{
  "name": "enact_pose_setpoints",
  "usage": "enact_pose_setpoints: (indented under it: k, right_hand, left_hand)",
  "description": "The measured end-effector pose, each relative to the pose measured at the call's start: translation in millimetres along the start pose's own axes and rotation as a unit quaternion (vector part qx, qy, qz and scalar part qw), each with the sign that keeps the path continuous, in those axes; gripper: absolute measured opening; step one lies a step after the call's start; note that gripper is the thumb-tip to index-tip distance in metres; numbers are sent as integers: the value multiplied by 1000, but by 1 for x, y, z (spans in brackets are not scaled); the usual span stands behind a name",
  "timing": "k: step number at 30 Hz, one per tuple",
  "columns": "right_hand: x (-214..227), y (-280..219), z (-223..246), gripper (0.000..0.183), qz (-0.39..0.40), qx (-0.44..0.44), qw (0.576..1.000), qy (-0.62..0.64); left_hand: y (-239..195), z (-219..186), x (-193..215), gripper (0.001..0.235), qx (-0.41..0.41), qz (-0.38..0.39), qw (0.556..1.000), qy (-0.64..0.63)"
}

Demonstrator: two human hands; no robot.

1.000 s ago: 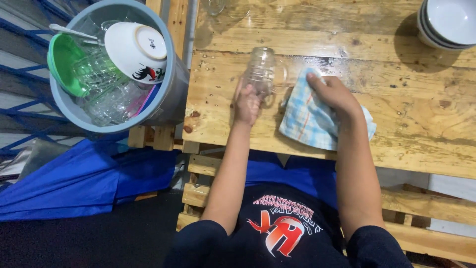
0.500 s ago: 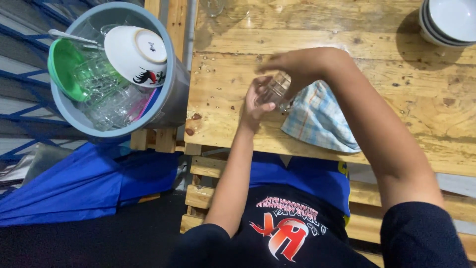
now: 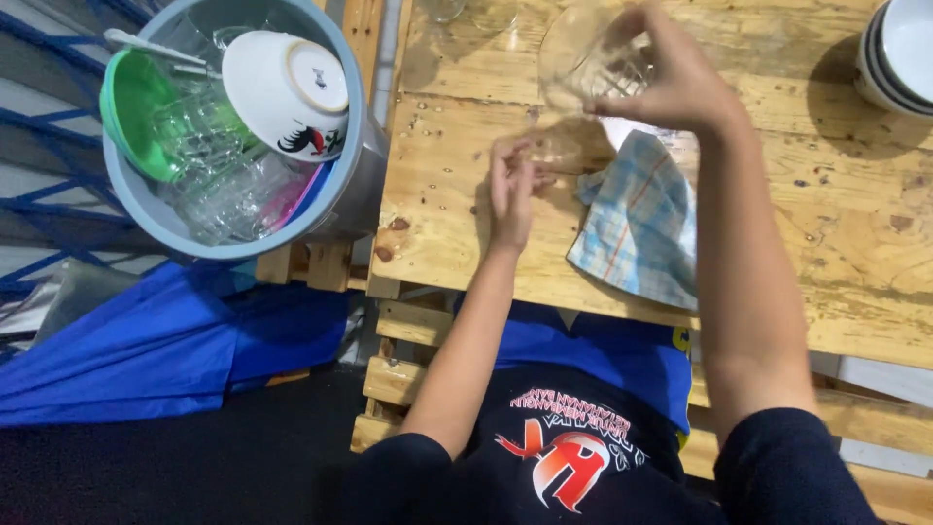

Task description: The person dries a glass and a white bowl using a blue and white checkered cloth. They wipe the items thoroughly and place them on a wooden table next to a stack of other bowls.

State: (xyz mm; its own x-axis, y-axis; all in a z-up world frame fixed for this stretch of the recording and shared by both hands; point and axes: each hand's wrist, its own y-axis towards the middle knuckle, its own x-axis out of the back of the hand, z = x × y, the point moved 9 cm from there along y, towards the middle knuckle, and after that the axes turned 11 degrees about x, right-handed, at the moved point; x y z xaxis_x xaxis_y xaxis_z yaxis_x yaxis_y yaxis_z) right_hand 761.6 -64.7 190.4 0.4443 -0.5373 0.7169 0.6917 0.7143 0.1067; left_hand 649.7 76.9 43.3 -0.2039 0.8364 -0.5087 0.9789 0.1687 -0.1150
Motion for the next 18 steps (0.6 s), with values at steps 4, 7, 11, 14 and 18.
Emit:
enact_pose_setpoints:
  k: [4, 7, 11, 14, 18]
  right_hand:
    - [4, 2, -54, 78, -366, 103, 924, -34]
    - [-23, 26, -101, 77, -430, 41, 899, -77]
    - [-37, 43, -82, 64, -485, 46, 873, -34]
    - [-45, 47, -85, 83, -529, 42, 846, -50]
    - [-42, 56, -74, 61, -563, 71, 821, -70]
  left_hand:
    - [-8, -15, -26, 21, -89, 32, 964, 248]
    - [-7, -20, -27, 20, -134, 22, 949, 284]
    - [-6, -16, -24, 19, -103, 11, 949, 299]
    - [-8, -18, -27, 18, -106, 24, 952, 285]
    - [-5, -25, -29, 19, -116, 29, 957, 265]
